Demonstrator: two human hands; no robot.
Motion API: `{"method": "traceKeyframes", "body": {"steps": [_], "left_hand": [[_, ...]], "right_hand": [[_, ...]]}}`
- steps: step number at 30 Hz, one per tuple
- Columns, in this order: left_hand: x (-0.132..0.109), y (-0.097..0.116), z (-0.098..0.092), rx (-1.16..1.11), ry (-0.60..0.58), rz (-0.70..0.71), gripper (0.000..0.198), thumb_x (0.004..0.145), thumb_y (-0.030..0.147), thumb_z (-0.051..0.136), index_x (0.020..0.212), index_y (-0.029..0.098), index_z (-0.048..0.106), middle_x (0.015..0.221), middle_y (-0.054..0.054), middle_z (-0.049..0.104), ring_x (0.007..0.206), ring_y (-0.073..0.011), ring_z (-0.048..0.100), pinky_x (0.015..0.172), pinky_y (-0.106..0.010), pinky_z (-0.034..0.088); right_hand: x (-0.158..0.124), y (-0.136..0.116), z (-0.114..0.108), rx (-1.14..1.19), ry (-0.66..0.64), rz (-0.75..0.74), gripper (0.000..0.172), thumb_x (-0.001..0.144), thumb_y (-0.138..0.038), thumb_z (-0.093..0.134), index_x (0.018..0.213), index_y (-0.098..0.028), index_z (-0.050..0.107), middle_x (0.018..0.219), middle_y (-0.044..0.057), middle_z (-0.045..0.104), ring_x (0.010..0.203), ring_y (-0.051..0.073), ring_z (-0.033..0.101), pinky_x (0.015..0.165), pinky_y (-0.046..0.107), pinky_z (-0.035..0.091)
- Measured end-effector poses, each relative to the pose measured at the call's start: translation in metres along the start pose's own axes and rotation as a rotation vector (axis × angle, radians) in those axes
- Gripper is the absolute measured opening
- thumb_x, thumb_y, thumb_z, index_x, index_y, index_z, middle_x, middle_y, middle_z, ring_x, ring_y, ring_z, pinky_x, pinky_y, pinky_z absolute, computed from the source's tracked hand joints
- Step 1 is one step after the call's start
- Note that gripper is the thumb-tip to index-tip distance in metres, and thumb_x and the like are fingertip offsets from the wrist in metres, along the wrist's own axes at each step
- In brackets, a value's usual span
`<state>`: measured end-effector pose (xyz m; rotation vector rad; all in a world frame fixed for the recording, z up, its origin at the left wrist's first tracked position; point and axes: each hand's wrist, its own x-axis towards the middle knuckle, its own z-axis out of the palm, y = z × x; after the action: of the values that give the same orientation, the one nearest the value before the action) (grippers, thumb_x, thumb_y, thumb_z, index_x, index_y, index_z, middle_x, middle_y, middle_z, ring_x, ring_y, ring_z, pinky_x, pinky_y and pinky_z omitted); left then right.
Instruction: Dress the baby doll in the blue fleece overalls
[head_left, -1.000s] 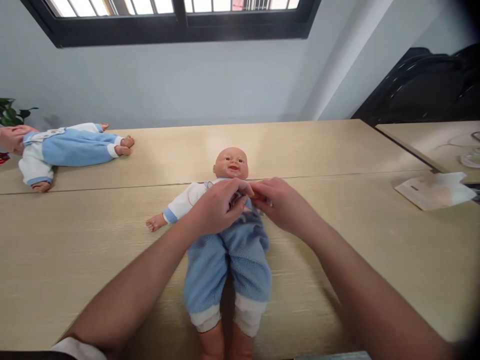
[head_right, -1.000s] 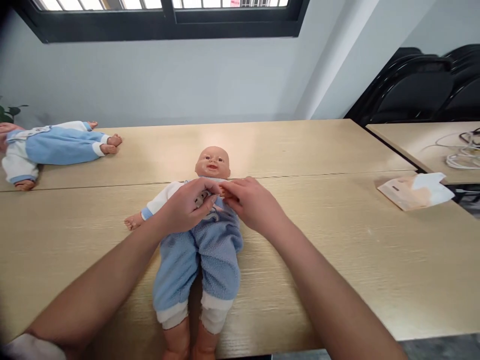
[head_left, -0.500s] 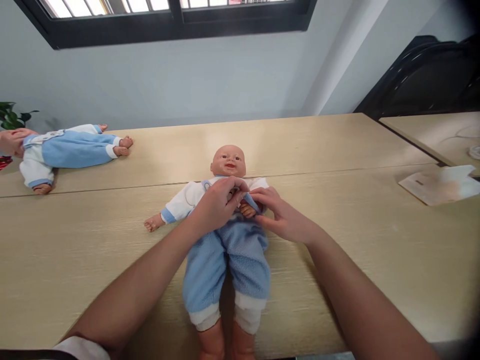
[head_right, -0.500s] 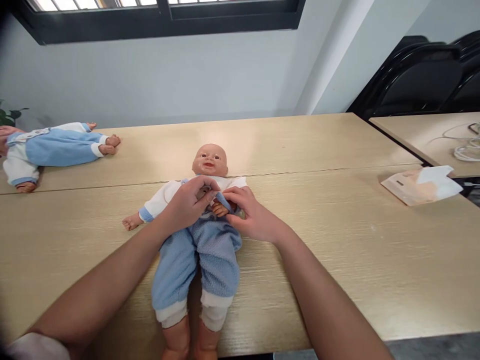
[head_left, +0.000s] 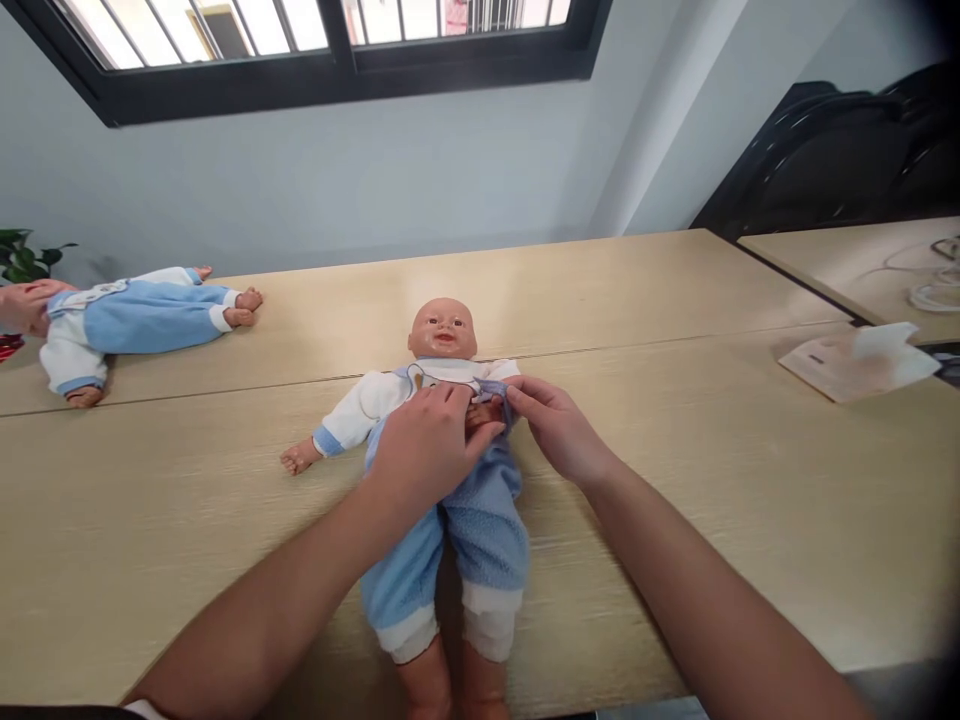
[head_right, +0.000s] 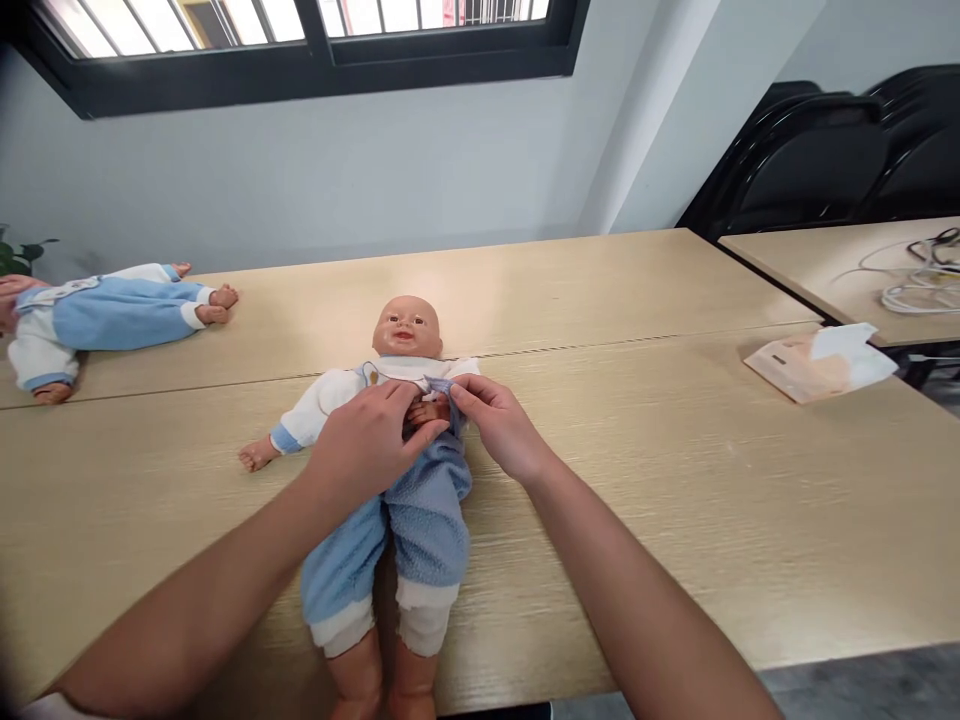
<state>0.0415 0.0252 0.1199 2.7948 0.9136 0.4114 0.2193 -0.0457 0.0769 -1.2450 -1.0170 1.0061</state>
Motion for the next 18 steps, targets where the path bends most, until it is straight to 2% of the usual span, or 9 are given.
{"method": "traceKeyframes", "body": {"steps": [4,9,14,18], "left_hand": [[0.001,-0.001,0.004,0.062,-0.03,0.034,0.031,0.095,0.049,0.062,0.101,0.018,0.063,0.1,-0.011,0.071,0.096,-0.0303,0.067,0.077,-0.039,0.052],[0.0,-0.001,-0.002,0.041,-0.022,0.075,0.027,0.096,0.047,0.059,0.1,0.02,0.062,0.096,-0.008,0.072,0.089,-0.0265,0.069,0.066,-0.034,0.048],[-0.001,0.001,-0.012,0.027,0.02,0.082,0.022,0.092,0.045,0.061,0.096,0.023,0.061,0.097,-0.005,0.071,0.086,-0.0248,0.067,0.06,-0.032,0.044],[-0.001,-0.004,-0.016,0.061,-0.018,0.122,0.021,0.092,0.044,0.061,0.095,0.023,0.061,0.099,-0.005,0.068,0.085,-0.0239,0.066,0.057,-0.032,0.041]], "right_hand": [[-0.001,-0.009,-0.001,-0.124,-0.039,0.002,0.031,0.095,-0.052,0.062,0.088,-0.023,0.069,0.084,0.0,0.063,0.082,0.018,0.054,0.079,0.032,0.043],[0.002,-0.014,-0.015,-0.201,-0.052,0.025,0.037,0.093,-0.054,0.062,0.08,-0.02,0.066,0.08,0.001,0.06,0.078,0.018,0.053,0.076,0.032,0.041],[0.002,-0.012,-0.045,-0.188,-0.21,0.142,0.043,0.09,-0.059,0.066,0.078,-0.018,0.066,0.076,0.0,0.06,0.071,0.014,0.049,0.069,0.029,0.038],[0.001,-0.01,-0.059,-0.175,-0.293,0.215,0.041,0.089,-0.057,0.07,0.08,-0.017,0.067,0.077,0.0,0.06,0.067,0.012,0.045,0.064,0.027,0.033]]}}
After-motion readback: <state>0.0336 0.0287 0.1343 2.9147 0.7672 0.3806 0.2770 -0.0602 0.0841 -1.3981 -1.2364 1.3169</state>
